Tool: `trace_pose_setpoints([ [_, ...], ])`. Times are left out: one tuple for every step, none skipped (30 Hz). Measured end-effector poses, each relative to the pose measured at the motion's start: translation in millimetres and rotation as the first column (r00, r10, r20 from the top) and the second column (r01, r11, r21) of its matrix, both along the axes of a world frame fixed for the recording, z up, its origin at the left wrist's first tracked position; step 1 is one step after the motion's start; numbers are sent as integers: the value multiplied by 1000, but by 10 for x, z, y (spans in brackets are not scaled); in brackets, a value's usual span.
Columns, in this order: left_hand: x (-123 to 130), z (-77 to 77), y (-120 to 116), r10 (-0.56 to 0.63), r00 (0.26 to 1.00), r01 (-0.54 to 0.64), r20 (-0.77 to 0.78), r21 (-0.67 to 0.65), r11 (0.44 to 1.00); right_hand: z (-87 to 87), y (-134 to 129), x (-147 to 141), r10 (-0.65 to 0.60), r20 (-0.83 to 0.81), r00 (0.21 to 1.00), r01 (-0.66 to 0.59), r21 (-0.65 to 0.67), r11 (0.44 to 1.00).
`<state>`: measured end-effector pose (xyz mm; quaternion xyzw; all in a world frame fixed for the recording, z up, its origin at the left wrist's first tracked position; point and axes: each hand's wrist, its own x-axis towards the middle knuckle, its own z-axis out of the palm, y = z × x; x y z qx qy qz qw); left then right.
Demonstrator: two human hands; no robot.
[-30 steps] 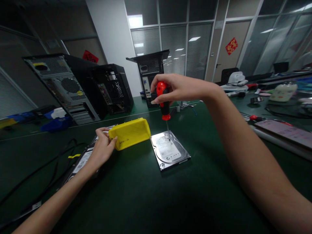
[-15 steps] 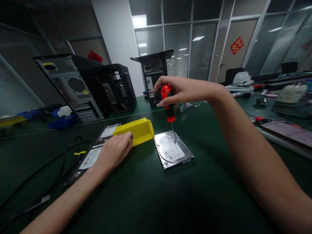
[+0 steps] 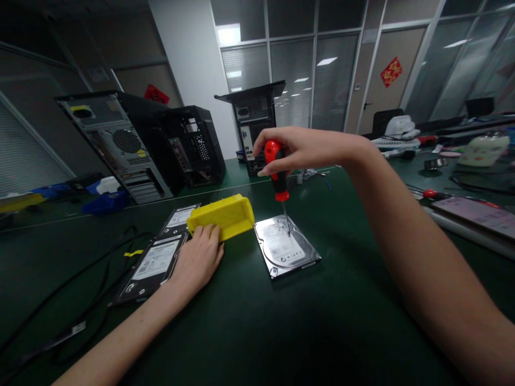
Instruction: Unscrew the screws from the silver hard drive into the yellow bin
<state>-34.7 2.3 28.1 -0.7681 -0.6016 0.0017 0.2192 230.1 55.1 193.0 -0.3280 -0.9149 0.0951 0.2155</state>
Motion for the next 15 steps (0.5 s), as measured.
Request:
trace_pose_setpoints([
  [0, -13, 4, -21, 1000, 21, -7, 6, 1000, 2, -1, 2, 2, 0, 1000, -2, -4, 1000],
  [0, -25, 10, -36, 999, 36, -8, 4, 999, 4, -2, 3, 5, 2, 1000, -5, -8, 1000],
  [1, -35, 16, -41, 999, 41, -6, -1, 999, 6, -3, 3, 7, 4, 1000, -7, -14, 1000],
  [2, -43, 23, -39, 999, 39, -2, -5, 999, 8, -5, 2, 9, 6, 1000, -9, -20, 1000],
  [3, -50, 31, -38, 999, 38, 0, -7, 999, 9, -7, 1, 11, 9, 1000, -10, -29, 1000],
  [5, -56, 40, -39, 999, 39, -1, -8, 999, 9, -8, 0, 12, 11, 1000, -12, -37, 999],
  [7, -62, 50, -42, 999, 42, -3, -9, 999, 9, -8, -2, 13, 11, 1000, -13, -44, 999],
  [7, -69, 60, -47, 999, 47, -7, -10, 999, 7, -7, -3, 15, 9, 1000, -14, -50, 999],
  [6, -78, 71, -53, 999, 53, -10, -13, 999, 4, -6, -4, 20, 6, 1000, -20, -54, 998],
  [3, -88, 82, -60, 998, 60, -13, -15, 998, 2, -5, -4, 32, 1, 999, -32, -60, 998],
  [-2, -99, 93, -66, 998, 65, -13, -17, 998, -1, -4, -3, 48, -5, 999, -49, -65, 997],
  [-8, -110, 102, -70, 997, 70, -10, -18, 997, -4, -3, -2, 67, -10, 998, -67, -70, 995],
  [-15, -121, 111, -74, 997, 74, -6, -18, 997, -6, -3, -2, 83, -13, 996, -84, -75, 994],
  [-23, -130, 119, -77, 997, 77, 1, -17, 997, -8, -4, -1, 95, -16, 995, -96, -82, 992],
  [-31, -138, 125, -81, 997, 81, 8, -15, 997, -10, -4, -1, 99, -18, 995, -100, -92, 991],
])
